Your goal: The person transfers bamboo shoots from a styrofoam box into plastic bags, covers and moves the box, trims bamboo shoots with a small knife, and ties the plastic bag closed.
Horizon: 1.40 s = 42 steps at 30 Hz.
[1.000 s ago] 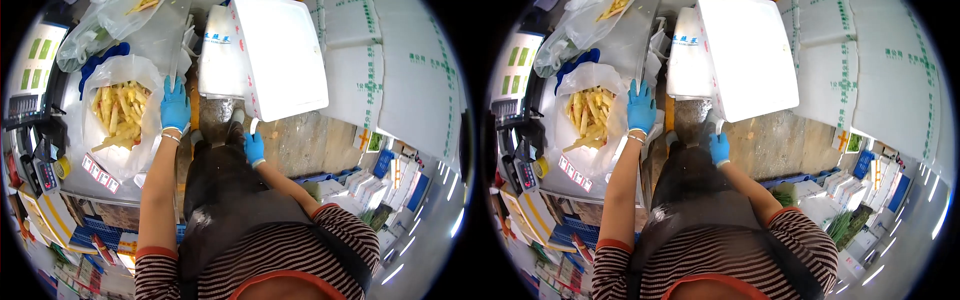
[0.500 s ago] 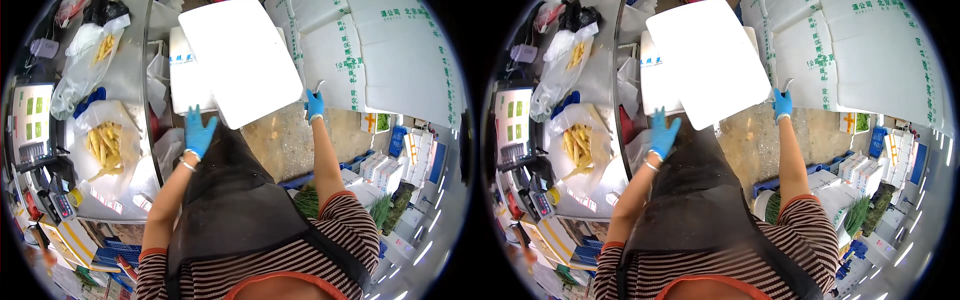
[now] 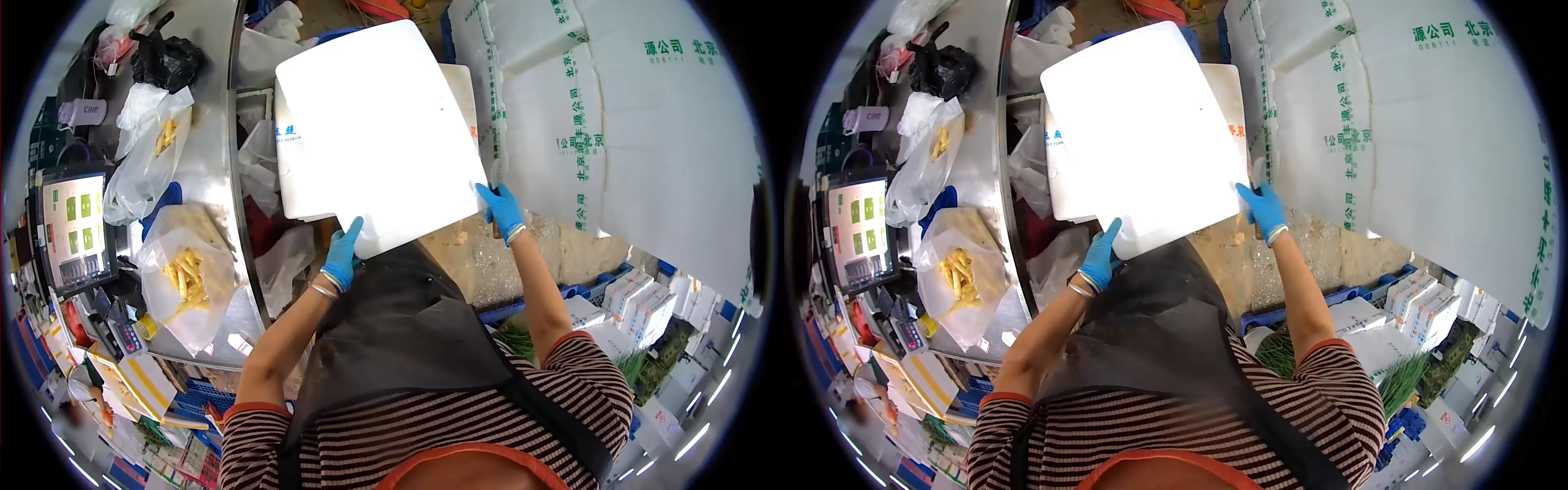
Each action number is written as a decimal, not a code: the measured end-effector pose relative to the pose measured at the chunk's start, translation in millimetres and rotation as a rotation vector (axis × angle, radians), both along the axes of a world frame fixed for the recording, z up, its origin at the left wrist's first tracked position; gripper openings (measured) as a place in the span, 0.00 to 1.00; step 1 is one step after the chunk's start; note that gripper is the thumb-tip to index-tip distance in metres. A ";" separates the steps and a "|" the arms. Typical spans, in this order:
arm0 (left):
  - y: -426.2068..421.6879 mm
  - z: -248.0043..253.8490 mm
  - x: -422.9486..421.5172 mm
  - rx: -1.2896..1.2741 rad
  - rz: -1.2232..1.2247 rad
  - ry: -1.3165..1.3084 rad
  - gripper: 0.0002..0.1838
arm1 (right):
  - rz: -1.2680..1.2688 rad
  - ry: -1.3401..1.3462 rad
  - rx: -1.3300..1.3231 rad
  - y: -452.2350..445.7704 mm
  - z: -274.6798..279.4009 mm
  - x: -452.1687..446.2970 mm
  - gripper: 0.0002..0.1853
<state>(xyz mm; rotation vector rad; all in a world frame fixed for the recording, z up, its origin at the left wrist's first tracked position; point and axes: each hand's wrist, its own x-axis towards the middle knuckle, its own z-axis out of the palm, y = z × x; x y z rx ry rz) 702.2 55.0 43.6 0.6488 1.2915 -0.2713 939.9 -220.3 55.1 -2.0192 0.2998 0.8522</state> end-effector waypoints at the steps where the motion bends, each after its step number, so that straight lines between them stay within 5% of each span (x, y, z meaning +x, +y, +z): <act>1: -1.5 -12.3 0.2 0.048 -0.034 -0.010 0.23 | 0.049 0.035 -0.038 7.0 7.3 4.1 0.32; 7: 3.3 -24.9 3.5 0.150 0.015 -0.139 0.24 | 0.355 0.223 -0.046 13.8 21.8 50.5 0.36; 18: 33.7 19.6 12.7 0.335 0.055 -0.223 0.24 | 0.427 0.157 -0.029 42.3 71.6 54.8 0.36; 21: 44.5 82.6 32.3 0.216 0.191 -0.164 0.20 | 0.408 0.202 -0.042 46.1 80.9 53.1 0.36; 26: 51.9 9.7 8.3 0.338 -0.023 0.062 0.22 | 0.440 0.220 -0.045 37.1 22.3 37.1 0.36; 27: 42.4 -35.2 -16.9 0.453 -0.033 -0.115 0.23 | 0.376 0.201 -0.036 44.6 39.8 26.7 0.32; 29: 38.8 -5.2 7.4 0.356 0.201 -0.328 0.26 | 0.371 0.179 0.051 50.9 78.5 44.9 0.32; 32: 59.1 39.8 -1.5 -0.022 0.213 -0.407 0.28 | 0.423 0.214 -0.010 51.4 113.6 43.6 0.39; 34: 77.8 44.6 4.8 0.015 0.233 -0.454 0.31 | 0.421 0.144 -0.058 56.7 118.4 46.7 0.39; 36: 97.8 116.1 18.5 -0.104 0.196 -0.553 0.34 | 0.387 0.141 0.079 38.4 126.0 60.2 0.36; 37: 113.8 146.0 31.2 -0.004 0.093 -0.643 0.34 | 0.163 0.134 0.360 36.4 157.9 71.9 0.36; 39: 146.2 205.7 57.3 0.221 -0.079 -0.808 0.35 | 0.197 -0.082 0.396 49.2 178.3 75.9 0.34; 40: 168.2 208.5 81.1 0.046 0.054 -0.818 0.32 | 0.202 -0.199 0.514 55.3 168.8 79.2 0.30; 42: 199.5 202.5 103.1 0.735 -0.372 -1.385 0.34 | 0.046 -0.204 0.452 84.4 161.8 80.2 0.25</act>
